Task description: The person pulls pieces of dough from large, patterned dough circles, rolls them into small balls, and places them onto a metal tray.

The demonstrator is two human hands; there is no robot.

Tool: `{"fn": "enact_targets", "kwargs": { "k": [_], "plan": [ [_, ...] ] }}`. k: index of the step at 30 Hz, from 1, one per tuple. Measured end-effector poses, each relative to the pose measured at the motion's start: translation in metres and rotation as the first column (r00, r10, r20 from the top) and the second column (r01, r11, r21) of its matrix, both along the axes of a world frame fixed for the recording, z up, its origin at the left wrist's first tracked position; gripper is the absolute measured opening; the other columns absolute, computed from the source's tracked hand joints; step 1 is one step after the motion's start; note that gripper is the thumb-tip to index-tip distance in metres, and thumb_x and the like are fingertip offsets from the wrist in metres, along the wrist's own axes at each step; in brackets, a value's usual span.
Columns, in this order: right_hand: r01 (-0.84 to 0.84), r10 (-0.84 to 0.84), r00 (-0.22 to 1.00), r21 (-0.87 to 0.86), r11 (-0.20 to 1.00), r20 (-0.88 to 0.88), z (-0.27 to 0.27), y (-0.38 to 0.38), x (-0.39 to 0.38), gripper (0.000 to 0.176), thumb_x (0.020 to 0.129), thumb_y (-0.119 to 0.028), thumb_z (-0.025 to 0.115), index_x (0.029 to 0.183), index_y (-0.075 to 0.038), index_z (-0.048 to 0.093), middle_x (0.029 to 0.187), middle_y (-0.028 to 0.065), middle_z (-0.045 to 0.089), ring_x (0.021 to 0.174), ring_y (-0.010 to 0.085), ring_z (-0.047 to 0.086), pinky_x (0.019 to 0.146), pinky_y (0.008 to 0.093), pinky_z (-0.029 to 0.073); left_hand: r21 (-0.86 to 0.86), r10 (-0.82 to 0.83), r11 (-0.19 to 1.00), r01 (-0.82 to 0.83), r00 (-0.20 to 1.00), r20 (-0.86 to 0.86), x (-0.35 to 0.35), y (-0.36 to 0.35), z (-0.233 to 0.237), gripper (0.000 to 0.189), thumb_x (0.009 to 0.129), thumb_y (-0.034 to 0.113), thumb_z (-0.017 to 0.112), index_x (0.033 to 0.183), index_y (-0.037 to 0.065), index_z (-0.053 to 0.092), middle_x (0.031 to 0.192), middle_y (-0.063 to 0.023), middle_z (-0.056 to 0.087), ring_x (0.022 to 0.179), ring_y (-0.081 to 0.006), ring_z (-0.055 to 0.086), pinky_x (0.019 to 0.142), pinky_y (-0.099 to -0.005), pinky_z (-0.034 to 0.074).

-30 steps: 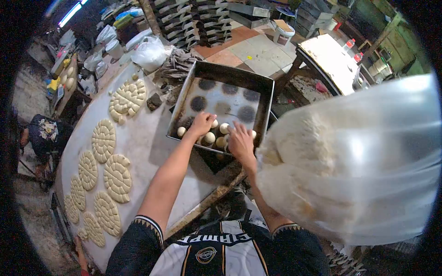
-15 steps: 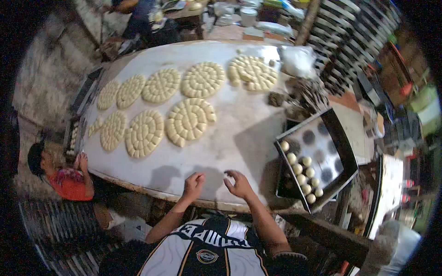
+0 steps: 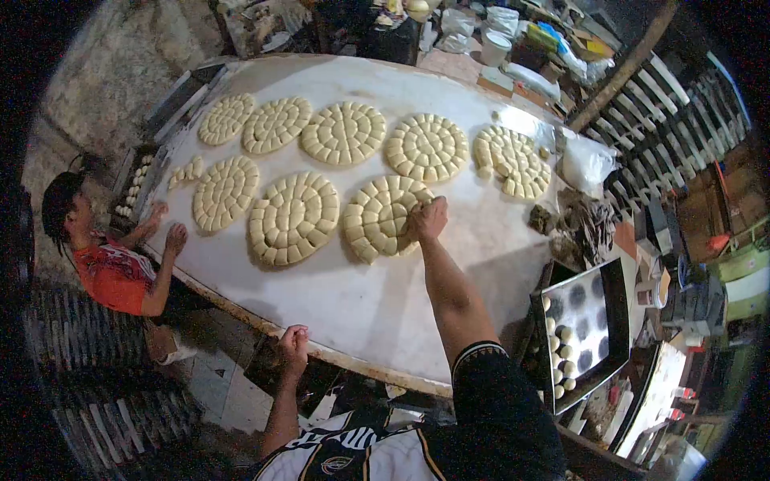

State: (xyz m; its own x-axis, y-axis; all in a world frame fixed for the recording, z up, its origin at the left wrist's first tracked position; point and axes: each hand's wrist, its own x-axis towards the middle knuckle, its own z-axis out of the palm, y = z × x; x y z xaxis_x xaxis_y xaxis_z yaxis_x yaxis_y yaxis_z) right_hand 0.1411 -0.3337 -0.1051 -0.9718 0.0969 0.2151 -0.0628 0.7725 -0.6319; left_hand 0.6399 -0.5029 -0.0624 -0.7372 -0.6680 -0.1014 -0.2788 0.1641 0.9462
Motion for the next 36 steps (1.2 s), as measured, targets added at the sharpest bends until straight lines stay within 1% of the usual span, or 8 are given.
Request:
{"fn": "enact_targets", "kwargs": {
  "k": [4, 10, 16, 18, 23, 27, 28, 36],
  "plan": [
    [-0.007, 0.2, 0.818, -0.338, 0.941, 0.54, 0.015, 0.03, -0.026, 0.044, 0.087, -0.036, 0.084, 0.098, 0.005, 0.069, 0.102, 0.0227, 0.076, 0.09, 0.032, 0.074, 0.08, 0.0467, 0.059, -0.055, -0.075, 0.995, 0.077, 0.997, 0.035, -0.014, 0.002, 0.016, 0.026, 0.11, 0.021, 0.057, 0.115, 0.0, 0.07, 0.1, -0.0114, 0.075, 0.092, -0.0208, 0.074, 0.081, -0.0354, 0.058],
    [0.201, 0.798, 0.446, -0.914, 0.353, 0.406, -0.04, 0.142, -0.004, 0.021, 0.101, -0.019, 0.07, 0.109, -0.001, 0.073, 0.105, 0.0104, 0.073, 0.091, 0.0235, 0.072, 0.076, 0.0406, 0.062, -0.086, -0.222, 0.969, 0.233, 0.967, 0.125, -0.07, 0.048, 0.062, 0.027, 0.108, 0.026, 0.063, 0.118, 0.002, 0.071, 0.103, -0.0099, 0.076, 0.092, -0.0209, 0.073, 0.082, -0.0354, 0.058],
    [0.007, 0.854, 0.51, -0.993, 0.12, 0.107, 0.073, 0.194, 0.184, 0.031, 0.096, -0.005, 0.072, 0.124, -0.002, 0.059, 0.106, 0.0072, 0.068, 0.102, 0.0211, 0.07, 0.089, 0.0336, 0.06, 0.485, -0.413, 0.792, 0.371, 0.91, -0.021, -0.132, 0.156, 0.037, 0.036, 0.113, 0.031, 0.057, 0.141, 0.009, 0.058, 0.13, -0.009, 0.067, 0.118, -0.0195, 0.064, 0.099, -0.0381, 0.053],
    [0.008, 0.798, 0.588, -0.988, 0.154, 0.129, 0.101, 0.195, 0.239, 0.033, 0.097, -0.002, 0.072, 0.127, -0.003, 0.059, 0.113, 0.0078, 0.068, 0.11, 0.0189, 0.067, 0.092, 0.0323, 0.058, 0.721, -0.311, 0.614, 0.321, 0.938, -0.153, -0.146, 0.201, 0.014, 0.045, 0.111, 0.038, 0.058, 0.142, 0.005, 0.058, 0.123, -0.0114, 0.069, 0.114, -0.0204, 0.066, 0.087, -0.033, 0.057],
    [-0.097, 0.561, 0.769, -0.812, 0.575, 0.306, 0.098, 0.238, 0.266, 0.026, 0.095, -0.005, 0.072, 0.119, 0.001, 0.063, 0.095, 0.0102, 0.069, 0.092, 0.0214, 0.068, 0.081, 0.0361, 0.058, 0.499, -0.23, 0.838, 0.222, 0.972, -0.046, -0.153, 0.213, -0.006, 0.036, 0.108, 0.033, 0.064, 0.124, 0.001, 0.062, 0.105, -0.0092, 0.069, 0.095, -0.0176, 0.064, 0.075, -0.036, 0.055],
    [-0.113, 0.129, 0.988, -0.183, 0.977, 0.078, 0.036, 0.297, 0.311, 0.03, 0.087, -0.009, 0.072, 0.114, 0.001, 0.062, 0.11, 0.0225, 0.065, 0.105, 0.0378, 0.063, 0.092, 0.0502, 0.051, -0.274, -0.125, 0.952, 0.139, 0.99, 0.068, -0.113, 0.166, -0.01, 0.027, 0.101, 0.023, 0.068, 0.118, 0.003, 0.063, 0.106, -0.014, 0.065, 0.098, -0.029, 0.062, 0.088, -0.0463, 0.05],
    [-0.084, 0.083, 0.995, -0.005, 0.996, -0.063, 0.037, 0.306, 0.331, 0.031, 0.085, -0.011, 0.071, 0.112, 0.001, 0.062, 0.116, 0.025, 0.062, 0.109, 0.0431, 0.059, 0.099, 0.0546, 0.048, -0.632, -0.196, 0.734, 0.247, 0.969, 0.15, -0.098, 0.156, -0.016, 0.025, 0.098, 0.02, 0.068, 0.116, 0.004, 0.063, 0.108, -0.016, 0.064, 0.102, -0.0342, 0.061, 0.094, -0.0504, 0.047],
    [-0.407, 0.402, 0.913, 0.211, 0.888, 0.068, -0.049, 0.291, 0.266, 0.018, 0.087, -0.009, 0.062, 0.105, -0.005, 0.062, 0.107, 0.0191, 0.06, 0.103, 0.0428, 0.056, 0.092, 0.0538, 0.045, -0.726, -0.528, 0.429, 0.538, 0.801, 0.281, -0.2, 0.193, -0.012, 0.015, 0.099, 0.022, 0.065, 0.1, 0.007, 0.064, 0.105, -0.0145, 0.065, 0.103, -0.0357, 0.061, 0.091, -0.0515, 0.049]
  ]
}}
